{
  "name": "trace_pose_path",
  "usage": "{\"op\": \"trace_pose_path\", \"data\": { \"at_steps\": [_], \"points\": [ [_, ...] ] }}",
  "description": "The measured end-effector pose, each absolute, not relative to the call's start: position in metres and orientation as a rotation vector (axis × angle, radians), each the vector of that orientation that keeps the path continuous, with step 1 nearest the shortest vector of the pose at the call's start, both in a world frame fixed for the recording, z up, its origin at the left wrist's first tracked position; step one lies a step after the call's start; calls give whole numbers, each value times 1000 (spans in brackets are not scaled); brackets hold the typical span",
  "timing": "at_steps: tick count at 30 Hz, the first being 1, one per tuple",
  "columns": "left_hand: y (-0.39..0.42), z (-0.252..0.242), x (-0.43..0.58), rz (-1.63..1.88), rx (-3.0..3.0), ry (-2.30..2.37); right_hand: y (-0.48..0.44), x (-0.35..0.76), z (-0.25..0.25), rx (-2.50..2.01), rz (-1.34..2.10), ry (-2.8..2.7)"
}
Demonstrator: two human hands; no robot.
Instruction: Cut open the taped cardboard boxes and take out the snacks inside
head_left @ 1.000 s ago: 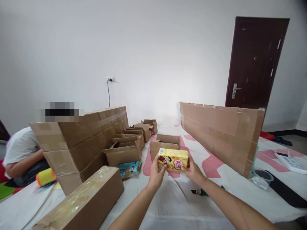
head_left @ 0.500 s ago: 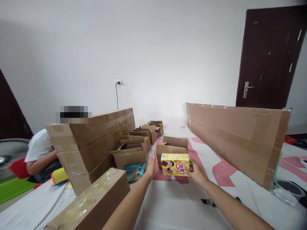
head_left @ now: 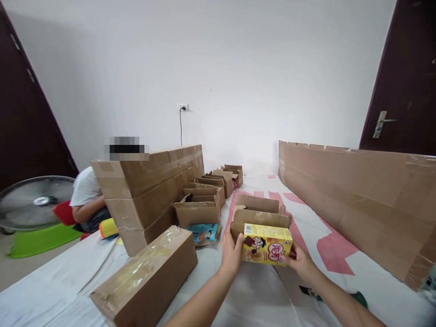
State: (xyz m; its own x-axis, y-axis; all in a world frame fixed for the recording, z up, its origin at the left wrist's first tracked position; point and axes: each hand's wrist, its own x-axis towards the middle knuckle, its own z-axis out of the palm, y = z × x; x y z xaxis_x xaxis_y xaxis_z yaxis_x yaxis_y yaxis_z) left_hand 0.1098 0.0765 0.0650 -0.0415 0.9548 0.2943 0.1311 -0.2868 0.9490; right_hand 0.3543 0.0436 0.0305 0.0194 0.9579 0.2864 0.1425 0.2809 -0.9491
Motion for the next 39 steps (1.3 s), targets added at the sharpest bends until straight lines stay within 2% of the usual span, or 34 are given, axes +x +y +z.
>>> {"op": "trace_pose_path", "data": {
  "at_steps": [4,10,12,16,23,28,35,39],
  "points": [
    [8,48,72,1502,1541,1346,-9,336,37,-1037,1050,-1536],
    [-24,4,24,1457,1298,1389,-22,307,10,-1089,800,-1695],
    [-24,-3,17,1422,1268,1368,-18,301,-7,-1049,837,-1644],
    [-25,-3,17,1413,1315,1309,-17,293,-27,-959,1013,-1541],
    [-31,-9,31,1558,1284,1405,-21,292,-31,-1046,979,-1523],
    [-21,11,-12,1446,1243,1462,-19,294,-32,-1056,993,-1555],
    [-7,13,-80,1729,1161,1686,-20,293,-29,-1073,994,-1545],
    [-15,5,-77,1739,1254,1813,-21,294,-27,-1084,991,-1546]
  ]
}}
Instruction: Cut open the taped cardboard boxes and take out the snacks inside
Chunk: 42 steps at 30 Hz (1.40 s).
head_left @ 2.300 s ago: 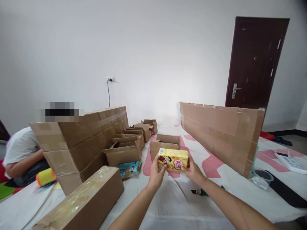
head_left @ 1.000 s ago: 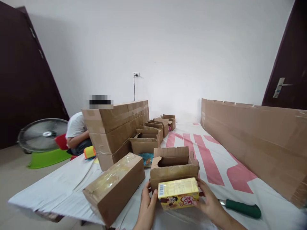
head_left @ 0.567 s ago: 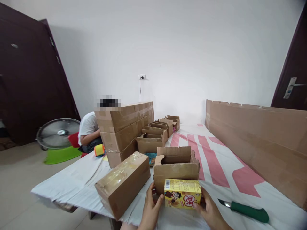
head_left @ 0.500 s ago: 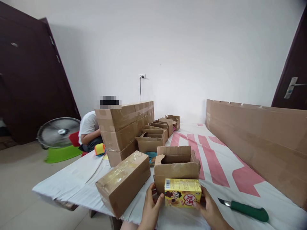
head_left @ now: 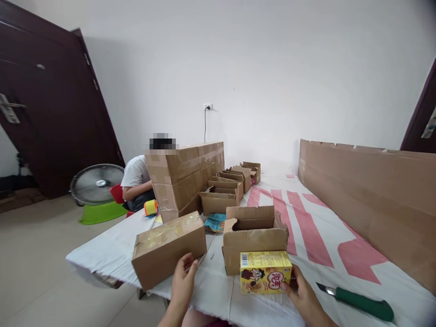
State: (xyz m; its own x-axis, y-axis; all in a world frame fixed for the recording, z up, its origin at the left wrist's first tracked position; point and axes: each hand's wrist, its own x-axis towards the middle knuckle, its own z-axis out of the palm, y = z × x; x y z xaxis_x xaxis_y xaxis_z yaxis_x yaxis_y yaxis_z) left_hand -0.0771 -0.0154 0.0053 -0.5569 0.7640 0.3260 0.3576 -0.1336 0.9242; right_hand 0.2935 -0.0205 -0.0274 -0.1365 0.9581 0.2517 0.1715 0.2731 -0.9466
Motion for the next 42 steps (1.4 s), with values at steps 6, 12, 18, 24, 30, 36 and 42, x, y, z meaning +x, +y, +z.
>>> {"op": "trace_pose_path", "data": {
  "at_steps": [6,12,18,24,30,36,42],
  "points": [
    [-9,49,-54,1412,2299,1863,-21,294,-25,-1128,1005,-1505],
    [5,75,-85,1000,2955,2262,-20,296,-25,-1147,996,-1525],
    [-46,69,-124,1146,2920,2537,-19,294,-35,-1174,953,-1483],
    [-54,42,-89,1431,2426,2090,-10,294,-41,-1152,991,-1446],
    [-9,-1,-20,1194,1758,1288,-7,285,-23,-1102,1050,-1563],
    [-22,-34,-20,1520,1509,1292,-16,246,-10,-1030,1058,-1621],
    [-43,-24,-60,1637,1515,1818,-1,186,8,-1046,967,-1774]
  ]
}}
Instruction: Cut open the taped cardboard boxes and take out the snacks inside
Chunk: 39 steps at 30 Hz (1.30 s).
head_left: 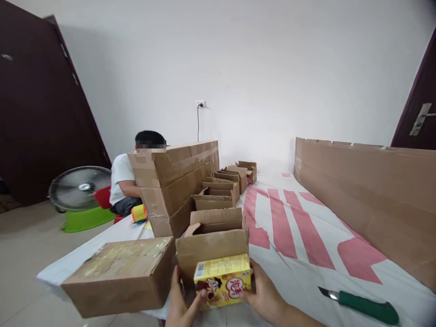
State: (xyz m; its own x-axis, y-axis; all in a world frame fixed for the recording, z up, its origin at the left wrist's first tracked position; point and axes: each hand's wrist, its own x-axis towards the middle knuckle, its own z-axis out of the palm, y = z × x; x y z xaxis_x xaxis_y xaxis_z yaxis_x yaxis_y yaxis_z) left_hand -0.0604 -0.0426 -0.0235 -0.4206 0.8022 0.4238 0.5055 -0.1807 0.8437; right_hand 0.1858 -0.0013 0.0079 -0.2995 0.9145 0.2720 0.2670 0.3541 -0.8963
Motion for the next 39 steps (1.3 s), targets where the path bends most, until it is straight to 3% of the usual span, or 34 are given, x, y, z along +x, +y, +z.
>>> {"op": "trace_pose_path", "data": {
  "at_steps": [4,7,18,39],
  "points": [
    [-50,-17,-40,1811,2020,2129,22,161,10,-1233,781,-1915],
    [-46,-17,-16,1668,2299,2210,28,157,2,-1189,720,-1971],
    [6,3,-16,1378,2232,2279,22,161,-7,-1225,693,-2085],
    [73,11,-38,1411,2270,2109,21,159,-3,-1248,661,-2113]
  ]
}}
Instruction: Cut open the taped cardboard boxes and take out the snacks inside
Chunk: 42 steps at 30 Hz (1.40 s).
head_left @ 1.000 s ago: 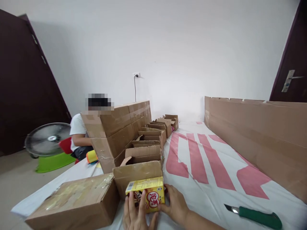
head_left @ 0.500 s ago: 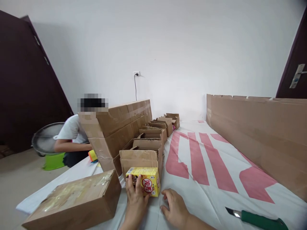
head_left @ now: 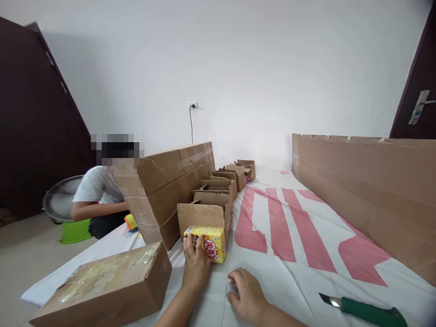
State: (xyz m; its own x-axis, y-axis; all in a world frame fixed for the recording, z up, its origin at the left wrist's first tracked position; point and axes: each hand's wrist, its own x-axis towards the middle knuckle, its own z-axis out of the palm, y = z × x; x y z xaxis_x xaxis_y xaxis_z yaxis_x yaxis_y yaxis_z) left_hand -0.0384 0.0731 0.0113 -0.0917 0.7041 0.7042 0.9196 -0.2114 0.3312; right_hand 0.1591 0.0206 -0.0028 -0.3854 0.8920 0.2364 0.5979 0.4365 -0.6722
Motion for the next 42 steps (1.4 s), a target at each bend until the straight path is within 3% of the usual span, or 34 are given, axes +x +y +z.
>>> {"op": "trace_pose_path", "data": {
  "at_steps": [16,24,34,42],
  "points": [
    [121,14,-41,-1132,-1833,-1989,21,159,-4,-1254,656,-2119],
    [135,-8,-45,-1146,-1797,-2070,23,161,1,-1248,650,-2107],
    [104,-29,-40,-1005,-1833,-2130,27,163,-6,-1204,637,-2121],
    [13,-37,-25,-813,-2113,-2038,23,164,-2,-1180,603,-2164]
  ]
}}
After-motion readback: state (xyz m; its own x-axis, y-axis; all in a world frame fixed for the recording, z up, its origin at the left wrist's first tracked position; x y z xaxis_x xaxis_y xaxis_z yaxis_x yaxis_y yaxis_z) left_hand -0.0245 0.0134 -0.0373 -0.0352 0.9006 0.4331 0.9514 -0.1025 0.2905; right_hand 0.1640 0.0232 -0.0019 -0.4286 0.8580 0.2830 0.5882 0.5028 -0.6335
